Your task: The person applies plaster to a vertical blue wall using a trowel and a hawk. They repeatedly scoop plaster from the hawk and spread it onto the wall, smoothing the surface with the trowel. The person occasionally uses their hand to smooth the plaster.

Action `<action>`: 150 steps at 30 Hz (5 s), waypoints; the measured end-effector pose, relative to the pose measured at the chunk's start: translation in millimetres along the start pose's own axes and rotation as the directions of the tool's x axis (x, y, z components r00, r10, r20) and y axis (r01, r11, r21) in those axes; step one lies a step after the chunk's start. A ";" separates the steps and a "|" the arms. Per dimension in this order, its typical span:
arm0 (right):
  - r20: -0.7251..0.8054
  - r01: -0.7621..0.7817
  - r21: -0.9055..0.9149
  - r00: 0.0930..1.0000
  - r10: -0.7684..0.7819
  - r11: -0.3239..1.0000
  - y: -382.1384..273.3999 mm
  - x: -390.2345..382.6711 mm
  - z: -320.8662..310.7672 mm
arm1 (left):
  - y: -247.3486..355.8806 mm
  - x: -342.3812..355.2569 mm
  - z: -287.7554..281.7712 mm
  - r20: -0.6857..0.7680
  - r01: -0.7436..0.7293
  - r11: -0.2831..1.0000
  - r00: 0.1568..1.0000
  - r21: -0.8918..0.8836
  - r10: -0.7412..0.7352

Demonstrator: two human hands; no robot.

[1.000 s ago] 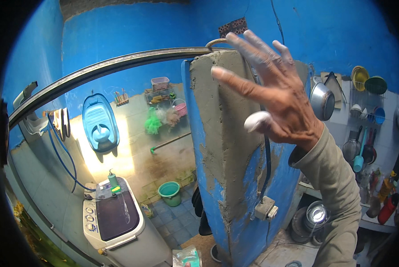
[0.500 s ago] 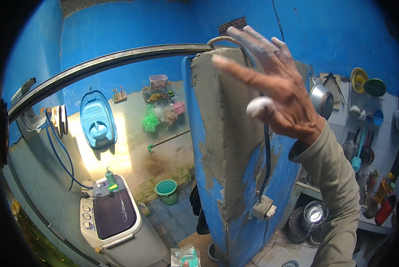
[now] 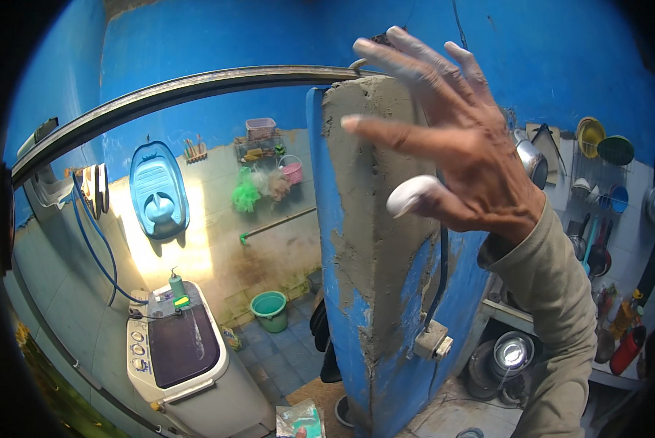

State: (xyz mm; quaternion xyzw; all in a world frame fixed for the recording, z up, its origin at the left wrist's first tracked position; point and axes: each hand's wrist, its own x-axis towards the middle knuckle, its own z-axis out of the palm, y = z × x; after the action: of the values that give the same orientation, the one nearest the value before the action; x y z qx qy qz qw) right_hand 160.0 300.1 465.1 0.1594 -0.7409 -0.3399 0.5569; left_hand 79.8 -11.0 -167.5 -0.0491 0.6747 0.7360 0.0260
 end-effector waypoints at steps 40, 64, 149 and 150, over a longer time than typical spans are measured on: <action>0.044 -0.243 0.090 0.970 0.240 0.966 2.9 -27.6 21.1 | 21.5 -5.1 -2.2 0.080 0.175 0.982 0.982 -0.069 -0.169; 0.106 -0.284 0.119 0.956 0.272 0.951 -55.5 -66.6 37.4 | 41.5 -14.2 -8.9 0.099 -0.184 0.956 0.981 0.227 0.165; 0.519 0.079 0.068 0.848 -0.103 0.995 -132.5 -8.6 -30.9 | 94.6 -22.6 13.0 0.186 0.148 0.666 0.982 -0.731 -0.014; 0.464 0.108 -0.079 0.884 -0.059 0.991 -119.1 -0.9 -30.4 | 92.3 -22.3 14.0 0.185 0.158 0.669 0.982 -0.726 -0.031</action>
State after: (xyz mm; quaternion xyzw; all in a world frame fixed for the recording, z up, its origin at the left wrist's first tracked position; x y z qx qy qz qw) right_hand 171.7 205.2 387.7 0.0770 -0.8258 -0.4293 0.3576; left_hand 91.8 -4.5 -72.4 -0.0322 0.3125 0.9446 0.0952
